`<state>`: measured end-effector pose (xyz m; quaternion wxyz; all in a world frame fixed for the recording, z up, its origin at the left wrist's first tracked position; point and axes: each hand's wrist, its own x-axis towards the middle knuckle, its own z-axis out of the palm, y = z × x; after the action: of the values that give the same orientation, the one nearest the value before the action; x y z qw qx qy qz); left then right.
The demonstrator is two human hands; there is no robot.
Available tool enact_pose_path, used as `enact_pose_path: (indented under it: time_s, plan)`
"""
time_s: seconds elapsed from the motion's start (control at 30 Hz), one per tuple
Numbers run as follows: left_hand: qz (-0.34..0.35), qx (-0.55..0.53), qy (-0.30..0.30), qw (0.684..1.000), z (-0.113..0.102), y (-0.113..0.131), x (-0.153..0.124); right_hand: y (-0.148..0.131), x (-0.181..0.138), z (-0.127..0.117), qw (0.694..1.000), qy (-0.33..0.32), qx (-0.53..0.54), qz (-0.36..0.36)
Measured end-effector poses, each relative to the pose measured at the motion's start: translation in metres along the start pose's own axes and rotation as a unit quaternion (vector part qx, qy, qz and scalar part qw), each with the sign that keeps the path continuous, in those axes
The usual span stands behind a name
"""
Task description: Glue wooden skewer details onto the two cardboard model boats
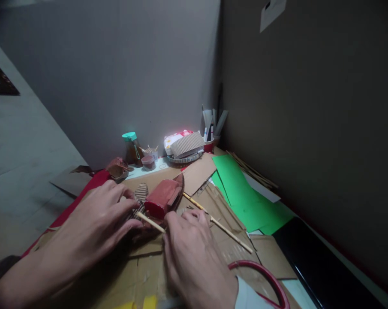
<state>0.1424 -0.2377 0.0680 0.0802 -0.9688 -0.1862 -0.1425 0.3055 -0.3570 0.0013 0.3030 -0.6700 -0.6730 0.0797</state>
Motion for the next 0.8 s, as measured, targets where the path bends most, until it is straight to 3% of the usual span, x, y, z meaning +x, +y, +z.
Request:
enact_pose_path:
  time_s: [0.57,0.8]
  plan:
    - [0.021,-0.018,-0.01,1.0,0.002,-0.006,0.0,-0.002,0.0,-0.003,1.0,-0.017,0.004,0.006]
    - [-0.004,-0.027,0.106,0.994,-0.012,-0.022,-0.02,-0.003,0.0,-0.005,1.0,-0.017,0.016,0.008]
